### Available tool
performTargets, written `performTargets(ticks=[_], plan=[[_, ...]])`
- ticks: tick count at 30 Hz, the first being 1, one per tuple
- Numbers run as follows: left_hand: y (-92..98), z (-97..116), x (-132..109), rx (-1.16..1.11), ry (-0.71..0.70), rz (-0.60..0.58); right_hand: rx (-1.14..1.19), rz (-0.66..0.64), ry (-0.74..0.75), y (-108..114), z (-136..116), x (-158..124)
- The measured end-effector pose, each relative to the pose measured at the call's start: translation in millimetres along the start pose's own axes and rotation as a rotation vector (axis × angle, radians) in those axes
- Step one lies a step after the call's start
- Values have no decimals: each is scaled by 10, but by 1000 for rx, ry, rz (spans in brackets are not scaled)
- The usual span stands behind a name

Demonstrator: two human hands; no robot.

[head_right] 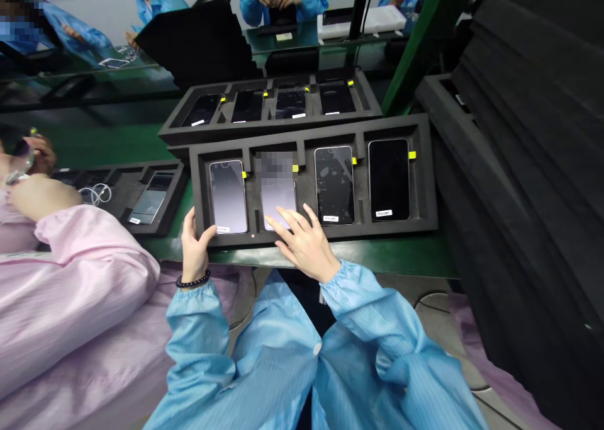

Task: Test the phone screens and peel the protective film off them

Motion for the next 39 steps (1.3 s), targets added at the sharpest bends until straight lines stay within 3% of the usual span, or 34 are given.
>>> performTargets(ticks=[13,21,25,30,34,39], plan=[[-24,19,-1,-64,-5,19,47,-20,-18,17,-2,-10],[-24,4,-2,9,-36,42,88,-19,-28,11,-18,-15],[-62,223,-23,77,-132,157,211,83,-65,138,93,29],[-244,679,-33,293,-496,316,150,221,-229,302,390,209],[-433,688,-13,461,-560,192,8,161,-261,220,452,260],[-462,546,-96,549,-573,114,-45,145,-229,134,376,198]])
Point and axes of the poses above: each hand's wrist, its own x-axis towards the middle knuckle, its own y-axis out of the back of the hand, z = x × y, the point moved 2 cm from there along x, towards the middle knuckle, and after that the axes turned 7 degrees about y, right-handed, at the moved point
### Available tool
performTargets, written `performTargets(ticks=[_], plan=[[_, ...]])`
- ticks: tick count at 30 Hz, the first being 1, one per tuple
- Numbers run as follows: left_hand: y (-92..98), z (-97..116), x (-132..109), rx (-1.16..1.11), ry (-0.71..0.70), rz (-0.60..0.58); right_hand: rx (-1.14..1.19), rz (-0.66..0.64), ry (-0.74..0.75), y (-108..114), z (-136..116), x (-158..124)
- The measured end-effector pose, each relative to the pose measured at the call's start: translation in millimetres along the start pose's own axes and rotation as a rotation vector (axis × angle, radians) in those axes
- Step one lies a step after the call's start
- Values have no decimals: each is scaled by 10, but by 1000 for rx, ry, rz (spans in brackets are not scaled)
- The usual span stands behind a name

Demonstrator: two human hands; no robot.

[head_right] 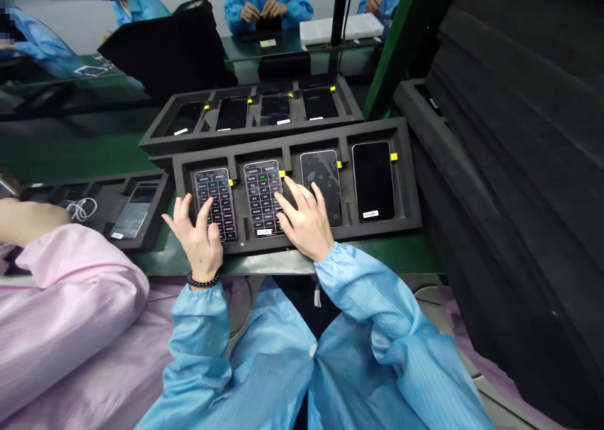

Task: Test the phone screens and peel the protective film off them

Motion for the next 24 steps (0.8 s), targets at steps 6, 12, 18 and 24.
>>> performTargets(ticks=[6,12,18,24], plan=[[26,13,-39,-65,29,-42,15,-17,-30,11,6,0],[11,12,-26,-73,44,-88,-12,-44,-21,-10,-3,12],[47,24,-27,-111,85,22,78,89,-62,65,38,1],[213,-387,-245,-376,524,164,-40,410,-397,544,476,-635]])
Point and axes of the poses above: each hand's wrist, its own x-axis towards the middle knuckle, its own y-axis out of the back of the hand, z = x × y, the point moved 2 cm from there along x, towards the middle knuckle, and after that the axes turned 7 degrees about y, right-handed, at the moved point
